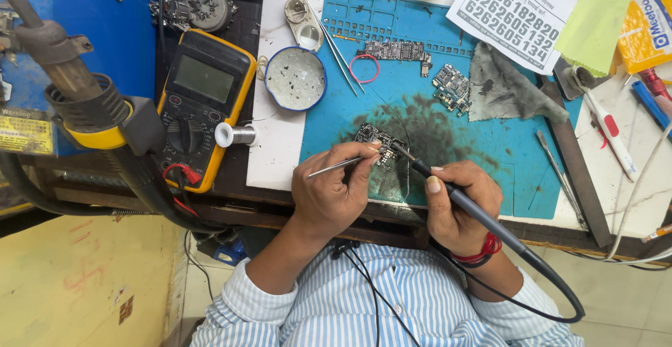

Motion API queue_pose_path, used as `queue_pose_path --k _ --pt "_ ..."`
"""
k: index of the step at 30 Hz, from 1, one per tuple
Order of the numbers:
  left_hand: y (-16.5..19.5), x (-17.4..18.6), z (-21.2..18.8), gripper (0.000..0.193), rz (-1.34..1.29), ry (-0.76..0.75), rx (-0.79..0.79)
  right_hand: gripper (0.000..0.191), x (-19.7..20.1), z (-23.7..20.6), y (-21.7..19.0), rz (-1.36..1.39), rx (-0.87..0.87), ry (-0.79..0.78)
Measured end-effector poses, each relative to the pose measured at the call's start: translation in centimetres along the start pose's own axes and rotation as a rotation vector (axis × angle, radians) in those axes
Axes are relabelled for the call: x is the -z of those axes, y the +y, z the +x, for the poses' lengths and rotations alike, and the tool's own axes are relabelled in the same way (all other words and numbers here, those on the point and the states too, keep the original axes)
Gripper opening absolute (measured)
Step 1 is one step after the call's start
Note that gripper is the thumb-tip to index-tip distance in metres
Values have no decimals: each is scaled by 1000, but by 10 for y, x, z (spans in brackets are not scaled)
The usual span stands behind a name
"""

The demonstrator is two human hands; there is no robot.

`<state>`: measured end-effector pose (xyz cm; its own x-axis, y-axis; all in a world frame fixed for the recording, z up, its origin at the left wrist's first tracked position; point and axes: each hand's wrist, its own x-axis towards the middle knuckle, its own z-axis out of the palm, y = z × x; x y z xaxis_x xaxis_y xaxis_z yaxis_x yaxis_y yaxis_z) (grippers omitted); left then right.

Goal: The person uses a soldering iron and tweezers to solder components on a small circuit board. They repeatedly apply solder to different points on the board while holding it steady with tweezers.

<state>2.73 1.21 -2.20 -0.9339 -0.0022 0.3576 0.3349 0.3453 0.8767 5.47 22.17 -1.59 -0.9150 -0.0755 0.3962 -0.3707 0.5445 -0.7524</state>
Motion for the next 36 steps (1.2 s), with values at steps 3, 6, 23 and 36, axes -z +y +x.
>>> queue_pose_path --k 3,6,23,36 --pt "0 0 0 11 4 -1 3 9 0 0 0 -1 21 0" --pt "0 0 -1 11 6 -3 5 9 -1 0 1 1 27 9" --pt "-1 -1 -1 11 2 -1 -5 8 0 1 -1 -15 12 -7" --pt "-1 -1 1 10 3 -3 10 7 -1 4 -2 -13 16 -9"
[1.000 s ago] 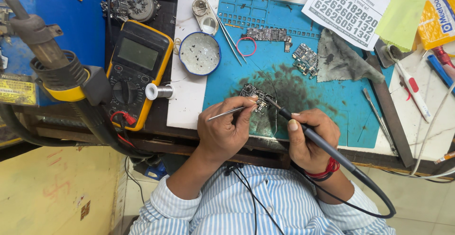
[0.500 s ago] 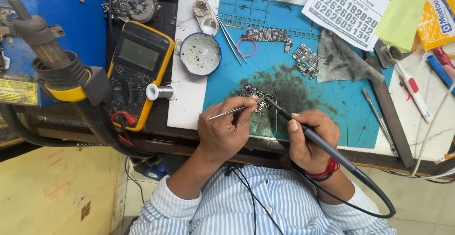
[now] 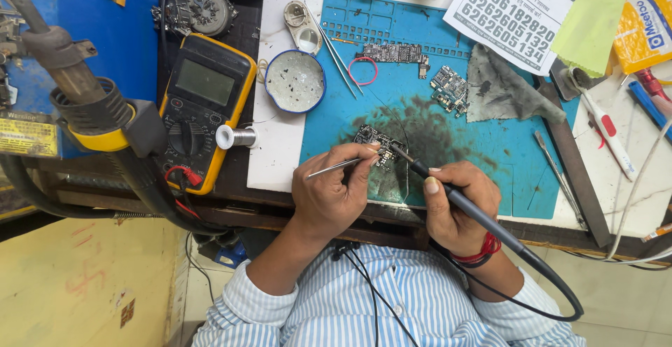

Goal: The person uses a soldering iron and tweezers to solder components on a small circuit board. They repeatedly apply solder to different points on the board while holding it steady with tweezers.

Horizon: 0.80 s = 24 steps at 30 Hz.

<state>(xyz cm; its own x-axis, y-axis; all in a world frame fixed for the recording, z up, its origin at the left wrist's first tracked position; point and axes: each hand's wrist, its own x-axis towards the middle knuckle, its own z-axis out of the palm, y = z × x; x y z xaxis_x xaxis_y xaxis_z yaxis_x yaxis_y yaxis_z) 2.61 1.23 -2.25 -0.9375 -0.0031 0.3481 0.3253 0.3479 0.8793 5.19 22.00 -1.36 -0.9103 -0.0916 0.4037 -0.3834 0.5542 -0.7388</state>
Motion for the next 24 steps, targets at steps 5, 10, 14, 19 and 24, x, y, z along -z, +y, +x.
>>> queue_pose_path --k 5,10,14,19,24 --pt "0 0 0 10 2 4 -1 8 0 0 0 -4 -16 7" --pt "0 0 0 10 5 -2 -3 8 0 0 1 11 0 7" --pt "0 0 0 10 9 -1 -4 8 -1 -1 0 -4 -23 7" --pt "0 1 0 10 6 -3 -8 8 -1 -1 0 -5 -7 9" --pt "0 0 0 11 11 -3 -9 8 -1 -1 0 -1 -3 7"
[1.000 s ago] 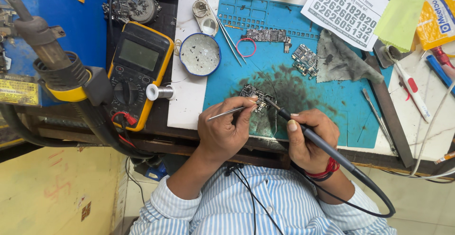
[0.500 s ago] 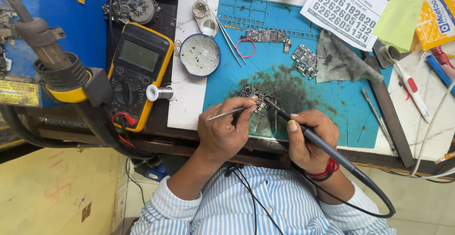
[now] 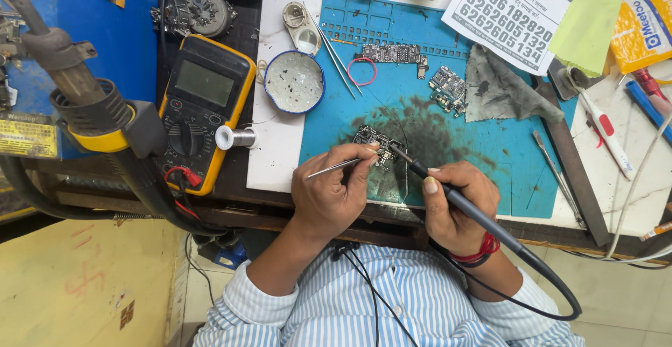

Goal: The person uses a soldering iron and tweezers to solder components on a small circuit board. They repeatedly apply solder to different points on the board while holding it steady with tweezers.

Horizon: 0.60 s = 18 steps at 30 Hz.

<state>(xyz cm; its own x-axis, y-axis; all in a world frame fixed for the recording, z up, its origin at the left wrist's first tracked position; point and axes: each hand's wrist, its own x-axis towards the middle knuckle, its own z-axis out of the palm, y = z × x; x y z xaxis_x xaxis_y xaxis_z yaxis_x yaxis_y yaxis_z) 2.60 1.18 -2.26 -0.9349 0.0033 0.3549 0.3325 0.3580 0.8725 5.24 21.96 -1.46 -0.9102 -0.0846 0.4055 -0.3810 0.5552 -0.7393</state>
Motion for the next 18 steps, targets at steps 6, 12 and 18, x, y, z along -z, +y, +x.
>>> queue_pose_path --k 6,12,18 --pt "0 0 0 10 -1 -2 10 8 0 1 0 5 7 -4" --pt "1 0 0 10 -12 3 20 8 0 2 -1 -1 2 -8" --pt "0 0 1 10 -10 5 15 8 -1 2 0 13 4 -5"
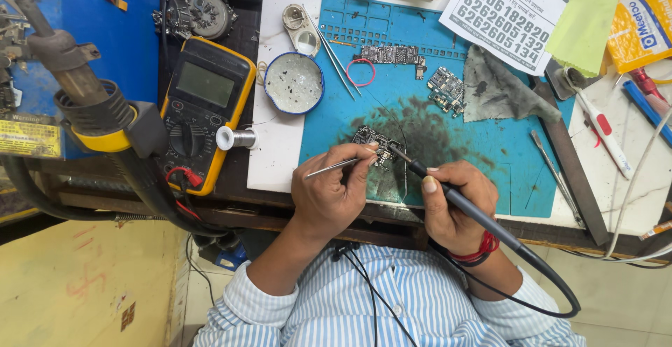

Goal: The person uses a soldering iron and tweezers to solder components on a small circuit board. They repeatedly apply solder to different points on the board while holding it steady with tweezers.

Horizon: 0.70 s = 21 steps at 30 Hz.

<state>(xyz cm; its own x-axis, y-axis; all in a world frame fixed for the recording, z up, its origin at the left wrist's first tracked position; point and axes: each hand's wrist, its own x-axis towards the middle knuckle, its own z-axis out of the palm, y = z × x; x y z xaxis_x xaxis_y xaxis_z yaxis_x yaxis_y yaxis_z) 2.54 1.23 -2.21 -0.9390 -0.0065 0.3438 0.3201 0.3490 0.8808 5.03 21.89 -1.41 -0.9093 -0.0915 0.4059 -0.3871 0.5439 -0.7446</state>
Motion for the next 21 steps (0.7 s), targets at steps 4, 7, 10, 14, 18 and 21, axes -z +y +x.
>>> queue_pose_path --k 4,7,10,14,18,21 --pt "0 1 0 10 5 -2 0 8 1 -2 0 2 -9 2" --pt "0 0 0 10 7 -4 0 8 2 -3 0 1 -31 8" --pt "0 0 0 11 7 -7 0 8 2 -3 1 9 -30 11" --pt "0 0 0 11 4 -12 -4 8 2 -4 1 14 -64 24" --pt "0 0 0 11 3 -7 -7 8 2 -4 1 18 -55 24" --pt "0 0 0 11 3 -5 -9 8 3 -5 1 18 -59 30"
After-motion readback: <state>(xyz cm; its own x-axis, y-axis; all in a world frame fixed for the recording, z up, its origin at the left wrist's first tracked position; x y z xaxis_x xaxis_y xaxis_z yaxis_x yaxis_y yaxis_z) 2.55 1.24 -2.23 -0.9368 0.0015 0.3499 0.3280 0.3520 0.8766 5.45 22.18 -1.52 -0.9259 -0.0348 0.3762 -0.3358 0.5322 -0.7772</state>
